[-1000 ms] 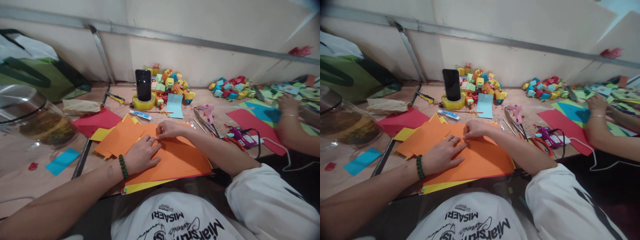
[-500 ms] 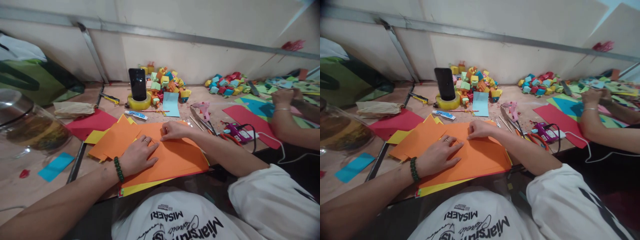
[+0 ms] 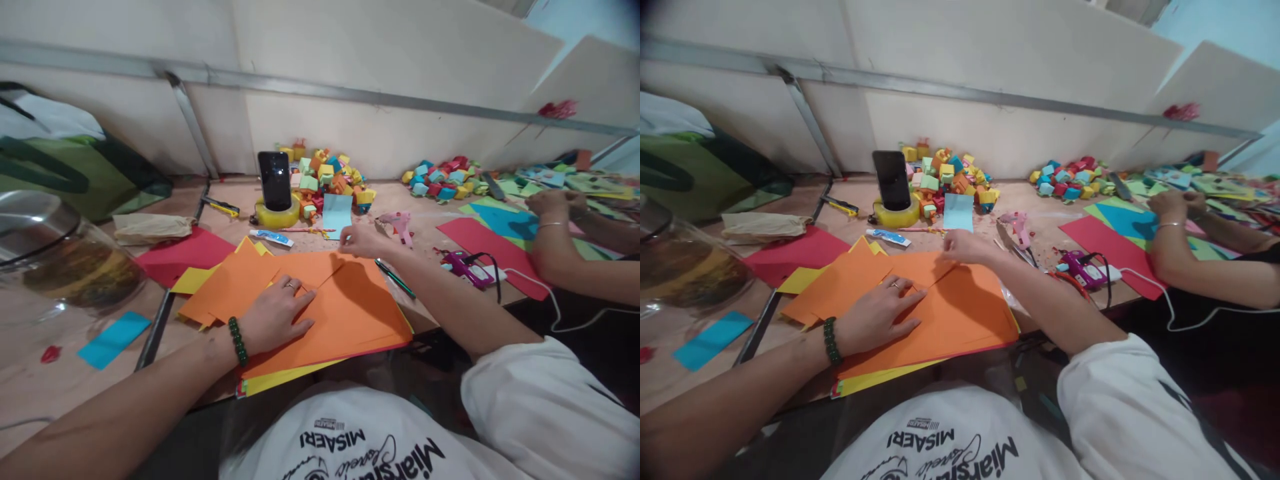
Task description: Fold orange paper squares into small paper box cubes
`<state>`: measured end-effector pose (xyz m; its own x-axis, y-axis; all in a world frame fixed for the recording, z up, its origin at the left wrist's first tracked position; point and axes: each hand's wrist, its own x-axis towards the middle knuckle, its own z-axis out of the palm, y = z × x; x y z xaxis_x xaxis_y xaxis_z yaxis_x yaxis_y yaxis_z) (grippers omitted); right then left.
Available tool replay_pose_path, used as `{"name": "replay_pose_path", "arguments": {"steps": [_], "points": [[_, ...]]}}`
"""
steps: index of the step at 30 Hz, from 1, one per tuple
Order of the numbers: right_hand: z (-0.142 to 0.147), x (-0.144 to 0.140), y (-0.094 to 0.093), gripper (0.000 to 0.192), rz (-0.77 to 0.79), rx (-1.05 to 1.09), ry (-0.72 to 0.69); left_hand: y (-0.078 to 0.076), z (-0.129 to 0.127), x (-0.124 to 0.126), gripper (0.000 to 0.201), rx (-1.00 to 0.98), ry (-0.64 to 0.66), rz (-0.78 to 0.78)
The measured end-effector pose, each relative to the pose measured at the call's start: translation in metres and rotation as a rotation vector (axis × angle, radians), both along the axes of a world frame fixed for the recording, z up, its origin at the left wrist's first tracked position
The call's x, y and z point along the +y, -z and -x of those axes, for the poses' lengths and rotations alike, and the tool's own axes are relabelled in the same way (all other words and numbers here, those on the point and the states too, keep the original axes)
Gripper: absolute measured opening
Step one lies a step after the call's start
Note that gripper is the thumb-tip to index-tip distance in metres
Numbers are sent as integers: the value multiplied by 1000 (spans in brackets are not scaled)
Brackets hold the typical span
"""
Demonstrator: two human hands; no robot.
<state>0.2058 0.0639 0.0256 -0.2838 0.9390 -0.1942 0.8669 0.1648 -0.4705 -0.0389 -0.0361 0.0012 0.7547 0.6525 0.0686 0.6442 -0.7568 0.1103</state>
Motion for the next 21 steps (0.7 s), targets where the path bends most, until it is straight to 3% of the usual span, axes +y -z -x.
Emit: {"name": "replay_pose_path", "arguments": {"steps": [5,11,14,18,21], "points": [[45,2,25,24,169,44,-226,2,1,0,43,-1,6,-7],[6,28,23,21,101,-26,-43,-1,1,2,45,-5,13,19],[-7,14,15,25,9,-41,6,4,1,8,41,-121,-73,25],[-3,-22,9,46,-77,-87,-119,13,-3,17,50,-198,-159,7],[3,-39,11,33,-136,-72,-122,14,-5,21,44,-185,-171,-21]]}}
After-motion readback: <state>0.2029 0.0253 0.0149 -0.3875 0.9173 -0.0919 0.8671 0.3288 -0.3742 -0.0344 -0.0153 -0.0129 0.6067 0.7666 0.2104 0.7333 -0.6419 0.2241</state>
